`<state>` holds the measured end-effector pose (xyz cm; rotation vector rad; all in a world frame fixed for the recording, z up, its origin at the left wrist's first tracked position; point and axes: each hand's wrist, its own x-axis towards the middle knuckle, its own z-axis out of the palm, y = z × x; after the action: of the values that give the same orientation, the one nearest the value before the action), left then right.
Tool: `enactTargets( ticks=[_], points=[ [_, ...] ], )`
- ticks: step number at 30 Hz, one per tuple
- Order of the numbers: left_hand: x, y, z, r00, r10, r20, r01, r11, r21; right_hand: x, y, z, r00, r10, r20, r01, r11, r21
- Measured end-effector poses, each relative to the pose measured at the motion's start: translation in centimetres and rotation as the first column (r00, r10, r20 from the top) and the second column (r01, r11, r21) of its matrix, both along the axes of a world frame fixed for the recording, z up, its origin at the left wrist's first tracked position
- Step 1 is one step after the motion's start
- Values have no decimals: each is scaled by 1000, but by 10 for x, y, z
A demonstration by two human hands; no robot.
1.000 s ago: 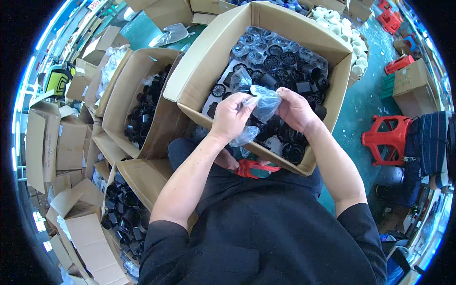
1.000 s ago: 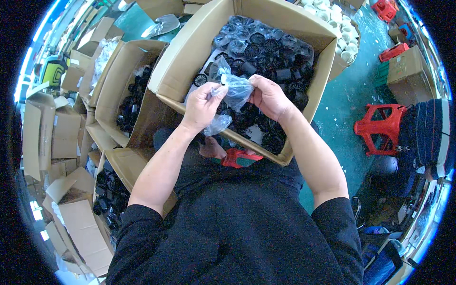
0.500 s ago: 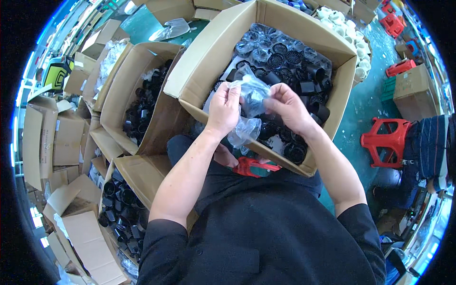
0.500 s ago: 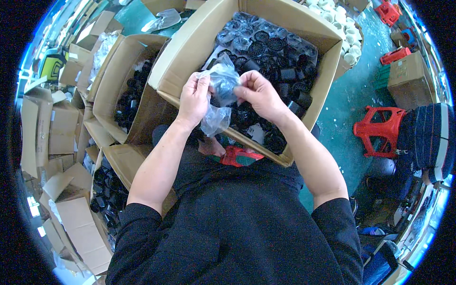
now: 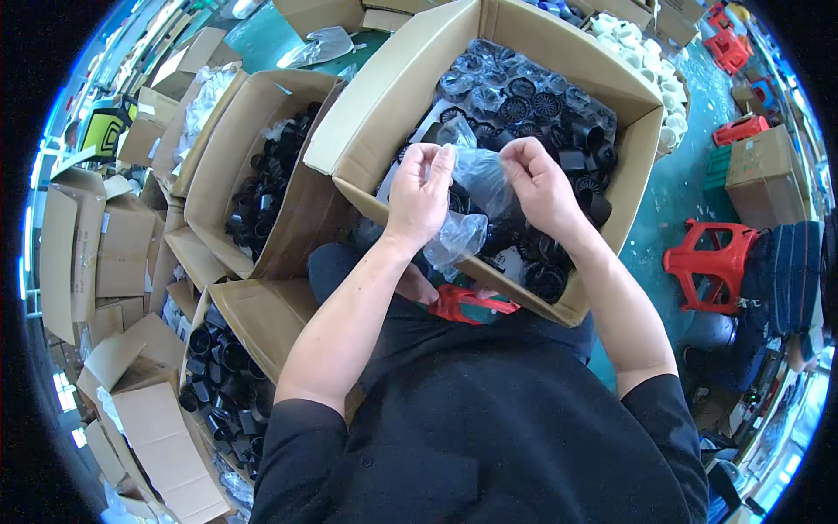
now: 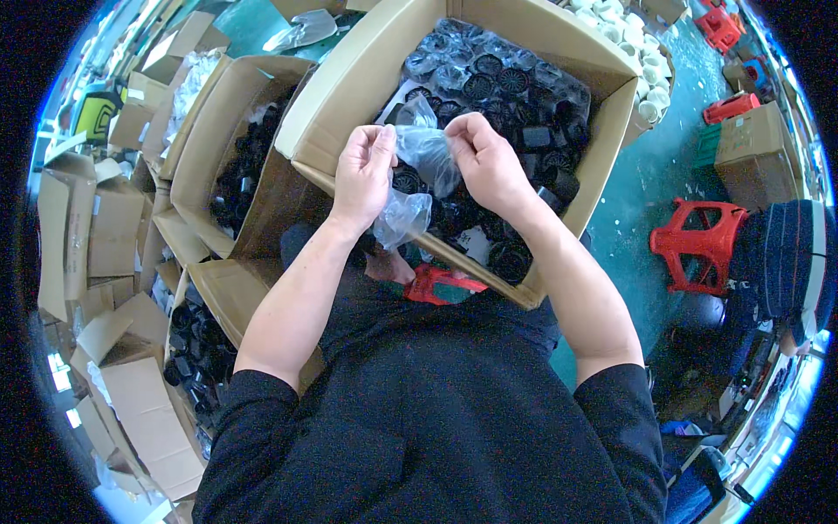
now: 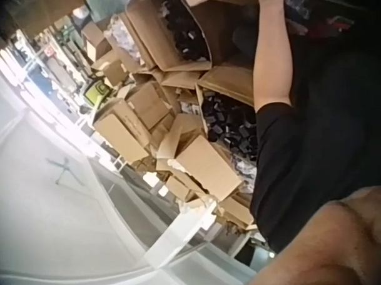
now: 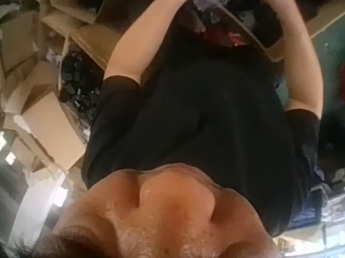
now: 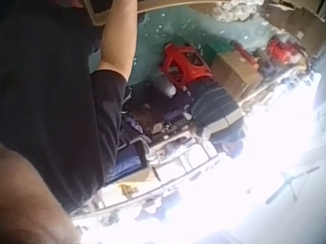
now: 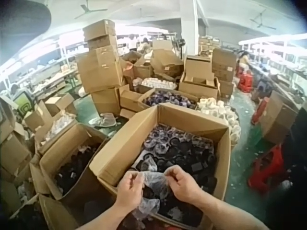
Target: Packaging small black industrial parts into small clear plastic bags on a production floor.
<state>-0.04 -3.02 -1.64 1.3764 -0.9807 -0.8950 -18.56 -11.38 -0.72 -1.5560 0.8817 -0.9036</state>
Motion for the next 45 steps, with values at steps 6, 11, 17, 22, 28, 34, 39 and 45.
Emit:
enactTargets(
  ticks=[6,11,17,22,28,34,39,45],
  points=[
    [-2,-1,1,999,7,-54,-6,1000,22,-2,-11,-4,956,33,292,-91,978,187],
    [-2,0,4,995,-32,-92,35,999,28,-7,-16,-8,751,-165,639,-300,776,554],
    [-1,3,4,984,-162,-78,159,987,-39,-7,-12,-12,644,-316,696,-492,526,694],
    [-10,1,-2,995,-100,28,103,985,-141,-6,-11,-14,602,-310,736,-585,457,670],
    [-7,1,0,988,-148,41,151,986,-76,-2,-9,-9,659,-358,661,-462,501,732],
    [-2,2,-1,1000,3,-5,-4,1000,-18,-9,-16,-13,946,-146,290,23,921,388],
    [-5,1,1,998,33,-54,-35,999,-36,-1,-13,18,966,-212,150,181,964,197],
    [-6,2,5,999,10,52,-8,999,-38,6,-18,23,994,-79,-79,77,997,-29]
  ],
)
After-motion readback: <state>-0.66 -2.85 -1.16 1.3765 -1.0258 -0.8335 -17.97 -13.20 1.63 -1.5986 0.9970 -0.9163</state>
